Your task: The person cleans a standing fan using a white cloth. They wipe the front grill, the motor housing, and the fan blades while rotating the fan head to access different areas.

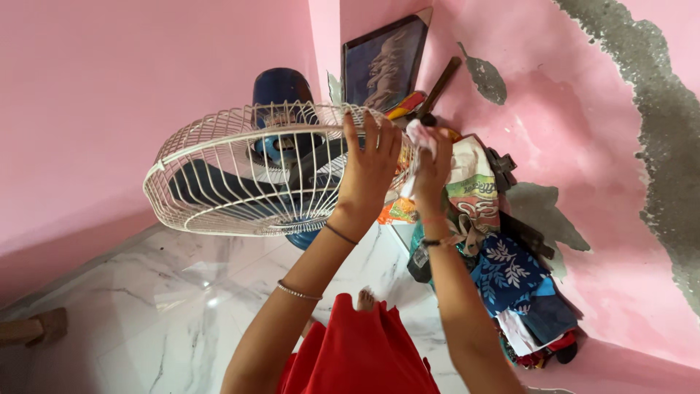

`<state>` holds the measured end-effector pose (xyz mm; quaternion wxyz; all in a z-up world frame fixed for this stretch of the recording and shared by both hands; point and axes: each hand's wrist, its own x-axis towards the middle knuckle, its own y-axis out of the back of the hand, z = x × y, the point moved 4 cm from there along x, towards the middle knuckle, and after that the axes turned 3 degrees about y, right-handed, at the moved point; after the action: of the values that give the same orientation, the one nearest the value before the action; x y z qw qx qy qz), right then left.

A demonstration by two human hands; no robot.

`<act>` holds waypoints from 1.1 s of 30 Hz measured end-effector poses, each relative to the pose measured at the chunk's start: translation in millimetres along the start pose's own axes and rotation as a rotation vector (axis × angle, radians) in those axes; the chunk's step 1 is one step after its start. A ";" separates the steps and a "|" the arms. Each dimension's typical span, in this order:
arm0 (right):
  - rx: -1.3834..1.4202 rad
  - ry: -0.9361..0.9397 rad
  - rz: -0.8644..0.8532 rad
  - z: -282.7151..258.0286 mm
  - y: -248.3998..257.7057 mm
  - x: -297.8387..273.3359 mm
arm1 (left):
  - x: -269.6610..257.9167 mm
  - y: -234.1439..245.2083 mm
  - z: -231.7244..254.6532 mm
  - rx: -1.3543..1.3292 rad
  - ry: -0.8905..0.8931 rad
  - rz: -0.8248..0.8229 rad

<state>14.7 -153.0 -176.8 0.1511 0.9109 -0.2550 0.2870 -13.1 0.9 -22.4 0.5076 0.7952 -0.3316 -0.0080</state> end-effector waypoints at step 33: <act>0.203 -0.357 0.255 -73.6 28.1 12.1 | -26.8 29.3 -71.8 -0.264 0.117 -0.160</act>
<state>-25.0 -149.7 -107.8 -0.0263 0.9182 -0.3604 0.1624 -24.1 65.0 27.5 0.6238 0.7446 -0.2331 -0.0458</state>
